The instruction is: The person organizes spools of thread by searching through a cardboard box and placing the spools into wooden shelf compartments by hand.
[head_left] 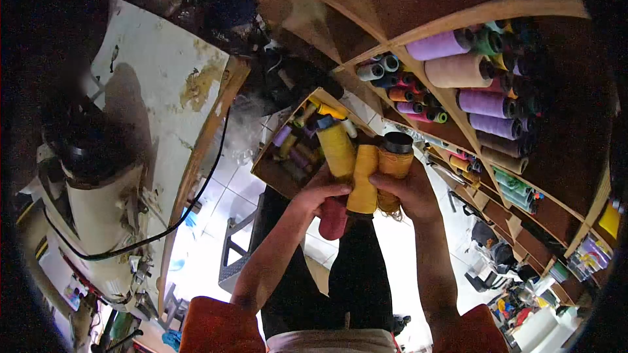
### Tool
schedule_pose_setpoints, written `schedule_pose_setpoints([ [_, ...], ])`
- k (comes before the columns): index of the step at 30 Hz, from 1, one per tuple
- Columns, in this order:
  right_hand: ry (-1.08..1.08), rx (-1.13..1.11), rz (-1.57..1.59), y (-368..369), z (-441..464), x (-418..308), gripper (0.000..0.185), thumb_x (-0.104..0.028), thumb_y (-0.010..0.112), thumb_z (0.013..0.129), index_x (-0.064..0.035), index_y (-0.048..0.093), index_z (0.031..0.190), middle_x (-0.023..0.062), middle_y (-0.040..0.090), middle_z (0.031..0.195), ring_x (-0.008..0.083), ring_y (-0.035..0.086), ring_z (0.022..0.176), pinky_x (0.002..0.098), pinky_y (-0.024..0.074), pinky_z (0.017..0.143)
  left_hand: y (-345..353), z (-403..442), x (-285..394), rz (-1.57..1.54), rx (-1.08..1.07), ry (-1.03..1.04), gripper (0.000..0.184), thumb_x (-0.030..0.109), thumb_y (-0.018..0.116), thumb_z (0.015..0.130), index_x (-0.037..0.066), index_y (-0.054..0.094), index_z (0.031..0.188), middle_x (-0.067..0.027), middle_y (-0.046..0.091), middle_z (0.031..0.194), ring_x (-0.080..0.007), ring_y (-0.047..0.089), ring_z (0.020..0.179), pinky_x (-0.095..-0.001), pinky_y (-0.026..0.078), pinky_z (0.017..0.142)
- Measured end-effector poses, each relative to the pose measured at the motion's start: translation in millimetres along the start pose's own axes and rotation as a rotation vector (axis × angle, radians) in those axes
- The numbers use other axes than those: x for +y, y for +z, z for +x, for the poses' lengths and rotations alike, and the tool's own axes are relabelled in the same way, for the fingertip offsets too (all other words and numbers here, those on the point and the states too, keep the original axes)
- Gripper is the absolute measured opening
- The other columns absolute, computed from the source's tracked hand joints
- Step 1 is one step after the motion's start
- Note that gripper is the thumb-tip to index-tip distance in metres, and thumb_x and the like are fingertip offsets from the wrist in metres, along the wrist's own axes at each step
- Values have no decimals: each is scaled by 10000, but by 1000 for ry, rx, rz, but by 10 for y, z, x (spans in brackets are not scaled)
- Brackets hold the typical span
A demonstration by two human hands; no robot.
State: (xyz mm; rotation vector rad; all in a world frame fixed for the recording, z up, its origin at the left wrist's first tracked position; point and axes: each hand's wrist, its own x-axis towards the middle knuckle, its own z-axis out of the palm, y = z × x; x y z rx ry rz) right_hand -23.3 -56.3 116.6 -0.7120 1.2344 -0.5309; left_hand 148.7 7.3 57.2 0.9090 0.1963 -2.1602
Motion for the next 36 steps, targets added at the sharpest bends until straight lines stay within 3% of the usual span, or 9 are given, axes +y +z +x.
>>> schedule_pose_setpoints([
  [7,-232,24,120,201,131,-640,485,-77,713,706,-8,484,1128,84,595,1023,187,585,916,321,474,812,126,-2,503,17,-256,207,691,0,693,633,52,390,1252,-102,532,1163,-233,533,1072,-378,427,919],
  [13,-386,95,106,597,692,-707,351,-92,592,799,-40,489,1131,89,576,1042,207,571,937,355,461,836,827,-539,1696,-23,-146,626,557,-15,635,725,53,402,1227,-103,554,1094,-244,564,1002,-374,485,840],
  [16,-121,-253,561,755,1104,-890,340,-167,490,849,-44,486,1165,68,562,1103,206,526,1042,379,412,911,918,-548,2258,-61,-174,683,441,47,651,761,57,433,1144,-87,563,1039,-213,596,901,-363,522,744],
  [17,-3,-167,558,855,1175,-1073,320,-143,507,842,-50,500,1148,78,571,1078,220,542,1015,384,430,891,910,-495,2398,-50,-167,704,454,59,659,757,69,430,1150,-84,563,1025,-207,596,886,-360,528,710],
  [19,-239,18,372,1180,1268,-1481,285,-139,526,844,-52,519,1115,89,581,1041,226,562,964,382,460,846,883,-307,2717,14,-125,749,492,83,681,746,94,420,1163,-76,562,997,-200,597,844,-358,535,634],
  [21,-352,-129,452,1134,2009,-1824,286,-165,552,846,-50,521,1107,98,585,1014,236,578,913,376,495,783,872,-242,2885,99,-74,784,562,105,715,719,125,401,1185,-63,557,974,-194,599,759,-360,531,549],
  [26,-261,-127,464,954,3007,-2698,316,-145,487,879,4,474,1157,142,556,1087,297,572,949,446,497,808,584,38,2888,53,-117,786,315,161,666,769,91,537,1048,-51,613,906,-199,623,737,-357,545,520],
  [29,-119,-55,347,845,3452,-3149,373,-132,453,888,-16,424,1241,179,494,1213,355,508,1076,531,439,880,482,52,2923,22,-159,643,331,146,684,748,94,536,1040,-51,611,888,-202,622,715,-361,541,489],
  [36,-667,204,-686,1006,3557,-3593,460,-259,512,860,-75,422,1272,158,440,1287,338,435,1166,466,369,963,649,-136,2909,31,-92,573,402,134,724,710,75,506,1043,-63,604,850,-208,616,637,-365,536,458],
])
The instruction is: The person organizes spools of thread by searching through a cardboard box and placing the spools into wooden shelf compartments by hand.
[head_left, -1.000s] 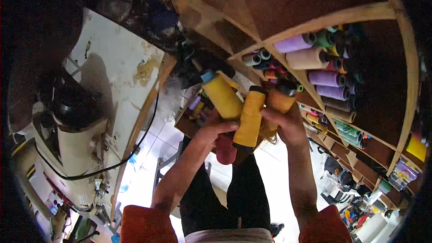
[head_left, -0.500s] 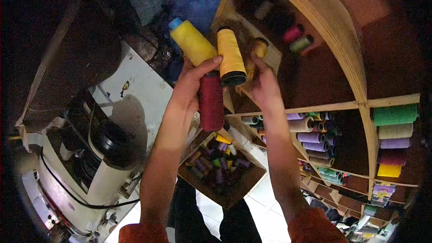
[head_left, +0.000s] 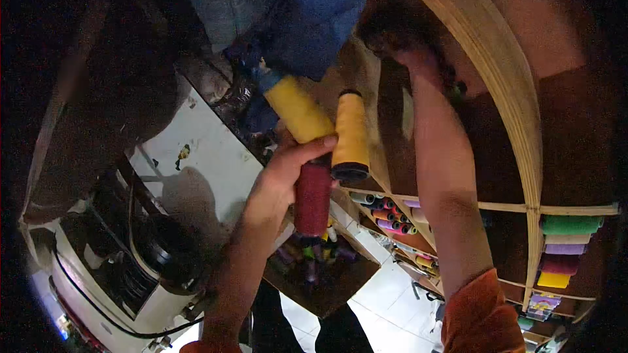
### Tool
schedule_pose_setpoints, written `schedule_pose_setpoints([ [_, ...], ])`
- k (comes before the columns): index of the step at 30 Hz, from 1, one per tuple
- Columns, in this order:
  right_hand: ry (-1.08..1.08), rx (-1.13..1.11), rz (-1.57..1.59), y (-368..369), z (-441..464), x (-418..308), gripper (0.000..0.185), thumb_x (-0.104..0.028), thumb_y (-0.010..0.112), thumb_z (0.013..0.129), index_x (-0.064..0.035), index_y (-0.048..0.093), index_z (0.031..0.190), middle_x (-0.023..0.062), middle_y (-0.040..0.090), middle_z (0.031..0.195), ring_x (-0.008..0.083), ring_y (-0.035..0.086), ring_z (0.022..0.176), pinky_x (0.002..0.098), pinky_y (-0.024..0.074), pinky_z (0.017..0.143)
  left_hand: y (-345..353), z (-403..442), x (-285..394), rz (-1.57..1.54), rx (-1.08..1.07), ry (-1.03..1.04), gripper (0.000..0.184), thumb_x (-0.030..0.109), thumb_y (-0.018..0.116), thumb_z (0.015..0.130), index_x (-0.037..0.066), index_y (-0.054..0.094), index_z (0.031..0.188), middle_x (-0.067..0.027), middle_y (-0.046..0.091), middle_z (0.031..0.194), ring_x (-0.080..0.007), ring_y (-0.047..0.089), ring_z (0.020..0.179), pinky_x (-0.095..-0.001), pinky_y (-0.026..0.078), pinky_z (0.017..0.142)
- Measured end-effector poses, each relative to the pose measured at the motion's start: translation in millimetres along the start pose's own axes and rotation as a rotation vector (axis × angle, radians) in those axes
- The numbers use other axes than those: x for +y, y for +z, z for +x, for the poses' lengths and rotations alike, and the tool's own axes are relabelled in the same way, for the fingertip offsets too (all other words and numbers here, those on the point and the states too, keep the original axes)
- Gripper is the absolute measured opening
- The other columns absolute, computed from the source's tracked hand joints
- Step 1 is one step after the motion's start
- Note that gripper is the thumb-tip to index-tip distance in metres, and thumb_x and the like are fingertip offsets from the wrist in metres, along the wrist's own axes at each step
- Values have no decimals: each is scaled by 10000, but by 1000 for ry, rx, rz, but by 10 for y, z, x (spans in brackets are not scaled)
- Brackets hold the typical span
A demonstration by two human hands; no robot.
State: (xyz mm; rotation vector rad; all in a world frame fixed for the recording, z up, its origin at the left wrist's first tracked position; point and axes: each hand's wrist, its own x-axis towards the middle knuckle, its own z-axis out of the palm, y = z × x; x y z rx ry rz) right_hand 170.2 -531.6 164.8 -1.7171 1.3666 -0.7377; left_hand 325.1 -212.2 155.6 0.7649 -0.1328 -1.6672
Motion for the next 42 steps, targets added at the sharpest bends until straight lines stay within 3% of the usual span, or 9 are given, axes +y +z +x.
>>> schedule_pose_setpoints([
  [4,-297,139,-604,33,171,84,499,-325,541,844,-100,431,1276,145,420,1315,325,406,1201,429,335,1000,-8,34,19,27,3,2,436,146,730,705,73,495,1065,-59,599,861,-190,617,659,-362,540,483],
  [9,-605,-17,-721,36,74,102,519,-392,564,833,-130,458,1268,129,405,1339,310,384,1232,394,294,1041,44,45,0,8,-16,87,463,146,724,712,72,476,1096,-61,594,886,-187,618,709,-355,544,507],
  [11,-305,40,-928,160,118,120,471,-380,558,839,-129,491,1231,133,431,1313,297,408,1213,391,312,1030,8,67,-7,5,-48,81,469,141,722,713,74,472,1105,-60,591,905,-189,618,735,-355,544,508],
  [16,-183,5,-66,274,-409,-228,425,-376,563,840,-100,539,1162,134,462,1264,257,444,1160,368,366,972,92,25,94,41,41,-57,487,129,730,704,84,471,1114,-58,587,936,-195,614,771,-350,540,516],
  [22,479,-86,344,68,-1917,-670,471,-399,606,822,-17,559,1094,44,609,944,113,567,778,266,456,677,15,75,16,29,5,-1,550,132,753,680,93,457,1142,-57,579,967,-203,605,800,-345,532,575],
  [26,460,-181,57,263,-2653,-872,478,-395,664,773,-45,570,1085,31,602,951,97,541,757,229,426,624,103,13,49,83,22,-42,582,130,760,671,80,448,1159,-59,575,987,-203,601,818,-346,525,645],
  [32,466,81,918,172,-2360,-584,288,-249,680,771,-107,568,995,-9,561,848,91,528,722,245,462,605,41,130,-51,96,-106,-56,556,51,730,682,65,427,1148,-81,572,979,-207,608,731,-327,543,643],
  [37,76,482,439,290,-1026,223,497,-189,656,805,-15,441,1218,72,516,1188,226,516,1068,363,430,910,79,104,-27,116,-36,-131,538,51,742,667,62,439,1112,-74,573,894,-208,604,672,-320,548,609],
  [42,-156,677,-383,417,-182,734,509,-308,649,766,-36,501,1170,117,550,1151,270,533,1061,374,433,891,25,155,-25,159,-19,-193,587,80,765,645,71,424,1122,-67,567,884,-201,603,657,-322,542,537],
])
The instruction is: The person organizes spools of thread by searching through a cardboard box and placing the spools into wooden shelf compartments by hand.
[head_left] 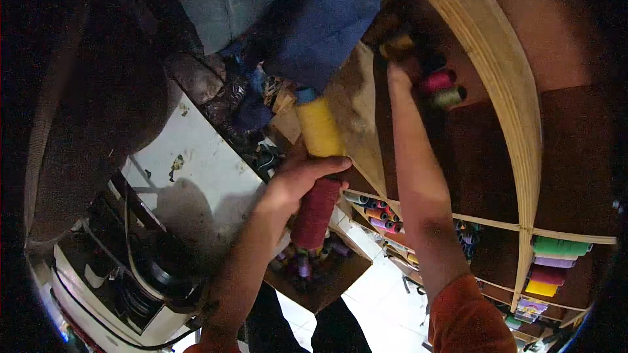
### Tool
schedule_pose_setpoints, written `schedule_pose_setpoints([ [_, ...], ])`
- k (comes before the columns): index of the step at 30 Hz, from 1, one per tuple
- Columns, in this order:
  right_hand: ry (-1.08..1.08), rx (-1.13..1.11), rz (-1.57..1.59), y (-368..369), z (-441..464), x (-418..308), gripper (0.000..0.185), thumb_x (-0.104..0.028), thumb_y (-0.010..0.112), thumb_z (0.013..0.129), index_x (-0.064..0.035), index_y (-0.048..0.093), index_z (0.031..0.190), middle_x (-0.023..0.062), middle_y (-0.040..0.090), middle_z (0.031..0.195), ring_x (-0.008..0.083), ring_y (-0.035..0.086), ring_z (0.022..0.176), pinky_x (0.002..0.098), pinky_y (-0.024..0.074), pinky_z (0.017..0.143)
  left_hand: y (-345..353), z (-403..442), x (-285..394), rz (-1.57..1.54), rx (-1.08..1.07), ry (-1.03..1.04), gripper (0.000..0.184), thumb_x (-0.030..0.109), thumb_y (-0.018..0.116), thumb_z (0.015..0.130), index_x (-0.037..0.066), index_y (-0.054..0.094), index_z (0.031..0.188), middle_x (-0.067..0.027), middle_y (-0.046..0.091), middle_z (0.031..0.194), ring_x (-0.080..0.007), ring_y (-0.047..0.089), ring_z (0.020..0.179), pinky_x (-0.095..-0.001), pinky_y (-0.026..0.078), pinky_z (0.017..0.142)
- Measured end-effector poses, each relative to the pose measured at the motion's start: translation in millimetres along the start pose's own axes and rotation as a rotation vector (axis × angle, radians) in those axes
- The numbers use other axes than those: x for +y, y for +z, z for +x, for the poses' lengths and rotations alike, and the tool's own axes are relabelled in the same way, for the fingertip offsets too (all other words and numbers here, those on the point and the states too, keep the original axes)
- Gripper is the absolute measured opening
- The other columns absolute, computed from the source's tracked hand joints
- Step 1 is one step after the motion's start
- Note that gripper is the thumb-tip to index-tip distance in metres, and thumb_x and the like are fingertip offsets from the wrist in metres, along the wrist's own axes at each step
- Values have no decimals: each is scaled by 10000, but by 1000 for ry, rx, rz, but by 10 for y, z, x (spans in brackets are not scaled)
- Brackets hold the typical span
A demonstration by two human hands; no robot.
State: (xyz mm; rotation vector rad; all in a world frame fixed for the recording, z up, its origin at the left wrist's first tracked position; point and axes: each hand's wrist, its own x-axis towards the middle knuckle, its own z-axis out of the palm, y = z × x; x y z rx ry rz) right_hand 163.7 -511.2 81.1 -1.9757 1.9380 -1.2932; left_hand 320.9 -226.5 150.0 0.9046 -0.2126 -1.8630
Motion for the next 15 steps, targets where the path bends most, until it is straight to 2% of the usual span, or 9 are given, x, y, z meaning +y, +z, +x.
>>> schedule_pose_setpoints([
  [4,-290,133,-220,259,172,109,537,-403,642,735,-54,549,1133,153,577,1121,305,547,1054,383,436,877,-5,58,-67,-27,-9,63,596,94,772,636,78,425,1121,-66,565,881,-195,601,640,-325,527,493],
  [5,-333,160,-224,277,174,93,546,-426,641,727,-58,560,1123,162,584,1113,314,550,1053,385,437,873,-1,42,-43,7,16,35,536,108,764,650,77,457,1089,-67,577,867,-197,601,620,-331,527,499],
  [7,-339,156,-131,278,133,88,519,-403,642,726,-60,572,1109,166,591,1097,318,554,1045,378,438,871,34,-21,6,75,66,-26,420,137,749,677,75,521,1024,-68,599,838,-202,600,580,-343,526,511],
  [9,-307,58,-22,200,132,62,514,-378,645,724,-60,565,1119,165,585,1109,315,547,1057,366,432,879,10,15,-34,64,46,-13,407,141,746,681,72,524,1016,-65,600,808,-198,600,578,-339,519,505],
  [10,-248,-18,-84,147,107,64,524,-373,647,723,-59,556,1132,162,577,1126,310,541,1066,363,426,887,1,21,-62,55,38,-9,401,143,745,684,70,526,1011,-63,601,794,-195,599,577,-338,516,502],
  [13,-131,-229,-221,-42,21,-163,565,-360,656,717,-57,522,1174,153,547,1181,297,520,1098,359,409,911,30,-16,6,-21,7,-40,576,87,760,644,94,422,1111,-61,558,863,-190,593,590,-323,509,464],
  [15,-162,-283,-217,-2,110,-92,601,-369,660,714,-57,497,1201,148,525,1213,298,501,1123,364,398,926,8,10,-5,-2,-24,-4,575,84,757,646,99,423,1113,-59,557,864,-190,592,595,-324,509,465],
])
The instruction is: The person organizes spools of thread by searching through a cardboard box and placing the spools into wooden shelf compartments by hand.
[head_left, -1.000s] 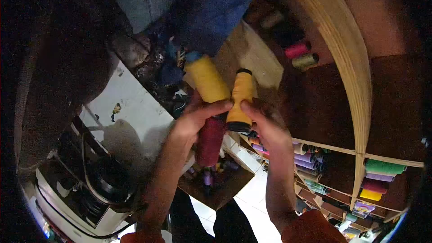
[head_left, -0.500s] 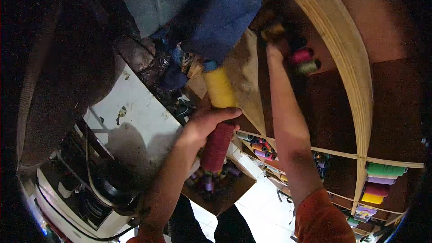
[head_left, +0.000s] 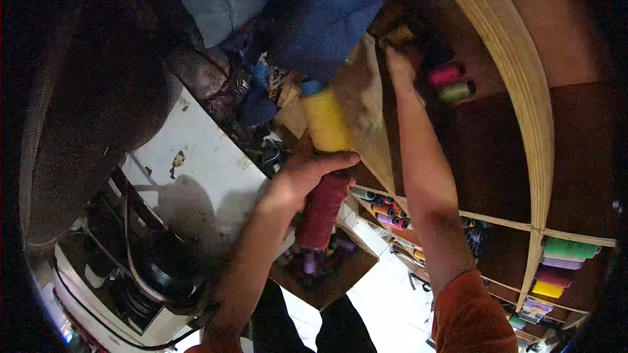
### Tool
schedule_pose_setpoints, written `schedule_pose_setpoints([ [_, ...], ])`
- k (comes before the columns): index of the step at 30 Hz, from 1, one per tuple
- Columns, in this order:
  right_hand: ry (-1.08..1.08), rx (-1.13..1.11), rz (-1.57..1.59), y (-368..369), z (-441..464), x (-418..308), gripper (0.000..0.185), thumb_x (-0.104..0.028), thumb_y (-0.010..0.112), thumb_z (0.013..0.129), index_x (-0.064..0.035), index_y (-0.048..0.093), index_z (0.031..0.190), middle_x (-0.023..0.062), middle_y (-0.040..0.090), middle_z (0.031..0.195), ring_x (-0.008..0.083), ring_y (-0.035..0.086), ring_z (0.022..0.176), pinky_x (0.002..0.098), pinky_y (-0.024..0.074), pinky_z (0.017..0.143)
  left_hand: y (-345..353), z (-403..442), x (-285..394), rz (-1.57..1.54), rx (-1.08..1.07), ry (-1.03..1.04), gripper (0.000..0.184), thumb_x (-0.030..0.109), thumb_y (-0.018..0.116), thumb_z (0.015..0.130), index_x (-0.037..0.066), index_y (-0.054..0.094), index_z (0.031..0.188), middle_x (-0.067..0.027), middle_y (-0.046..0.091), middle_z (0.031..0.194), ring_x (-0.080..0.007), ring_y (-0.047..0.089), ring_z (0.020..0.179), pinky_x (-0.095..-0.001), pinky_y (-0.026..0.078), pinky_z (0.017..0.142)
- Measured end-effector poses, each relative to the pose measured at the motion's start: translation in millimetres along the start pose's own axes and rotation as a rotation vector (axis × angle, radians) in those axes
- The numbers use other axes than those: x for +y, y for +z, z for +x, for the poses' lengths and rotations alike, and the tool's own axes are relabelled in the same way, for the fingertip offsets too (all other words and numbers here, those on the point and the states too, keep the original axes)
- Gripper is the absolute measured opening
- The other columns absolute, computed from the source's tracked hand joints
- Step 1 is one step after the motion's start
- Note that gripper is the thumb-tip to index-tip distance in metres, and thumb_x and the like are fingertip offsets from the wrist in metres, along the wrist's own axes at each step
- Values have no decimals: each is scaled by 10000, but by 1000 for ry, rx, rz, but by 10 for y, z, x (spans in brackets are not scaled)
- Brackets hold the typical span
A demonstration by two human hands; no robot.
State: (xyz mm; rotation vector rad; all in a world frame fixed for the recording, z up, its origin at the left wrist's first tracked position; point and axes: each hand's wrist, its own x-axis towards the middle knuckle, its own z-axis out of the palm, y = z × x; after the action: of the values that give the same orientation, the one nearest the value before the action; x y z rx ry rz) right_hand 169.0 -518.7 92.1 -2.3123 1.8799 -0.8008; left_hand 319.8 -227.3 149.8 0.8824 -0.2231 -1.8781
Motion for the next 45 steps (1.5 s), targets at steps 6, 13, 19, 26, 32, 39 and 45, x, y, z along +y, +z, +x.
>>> schedule_pose_setpoints([
  [6,-212,245,-84,328,196,277,711,-454,678,689,-65,462,1243,139,501,1251,311,473,1152,367,372,956,-2,-9,-23,14,21,2,575,85,757,647,89,425,1117,-60,560,857,-194,597,631,-323,508,477],
  [13,57,34,153,174,26,216,607,-451,591,779,-81,487,1248,121,503,1248,272,437,1181,359,331,989,7,-19,-3,48,-1,6,576,106,753,664,71,427,1137,-69,577,889,-180,601,713,-309,516,511],
  [19,236,-768,786,-1476,-1518,-893,494,-218,723,744,3,544,1148,70,581,1099,158,519,1034,311,420,863,-7,-41,4,160,-117,-126,601,137,754,677,66,417,1169,-82,578,938,-171,602,749,-292,515,560],
  [26,719,-255,1427,-1115,-1551,-588,458,-128,717,743,-30,514,1141,61,589,1050,196,558,981,339,441,869,-8,89,-248,315,61,97,750,200,761,685,44,338,1284,-169,536,1154,-242,567,933,-337,474,775],
  [32,713,358,897,-258,-509,45,424,-177,615,819,-82,473,1207,56,554,1128,199,504,1062,381,389,905,-3,55,-226,464,29,170,395,20,619,746,43,538,1131,-93,502,1172,-181,567,992,-298,536,794],
  [39,206,245,82,108,-11,507,507,-319,628,771,-60,498,1187,104,559,1139,254,514,1064,377,393,905,-123,155,-295,267,-72,138,613,202,710,743,47,380,1236,-105,534,1111,-227,499,1059,-337,410,887],
  [45,51,216,-22,228,109,743,605,-440,640,730,-42,519,1169,146,564,1147,301,523,1066,373,396,906,-63,131,-297,339,28,163,454,85,622,775,77,464,1201,-73,573,1058,-167,581,926,-322,531,673],
])
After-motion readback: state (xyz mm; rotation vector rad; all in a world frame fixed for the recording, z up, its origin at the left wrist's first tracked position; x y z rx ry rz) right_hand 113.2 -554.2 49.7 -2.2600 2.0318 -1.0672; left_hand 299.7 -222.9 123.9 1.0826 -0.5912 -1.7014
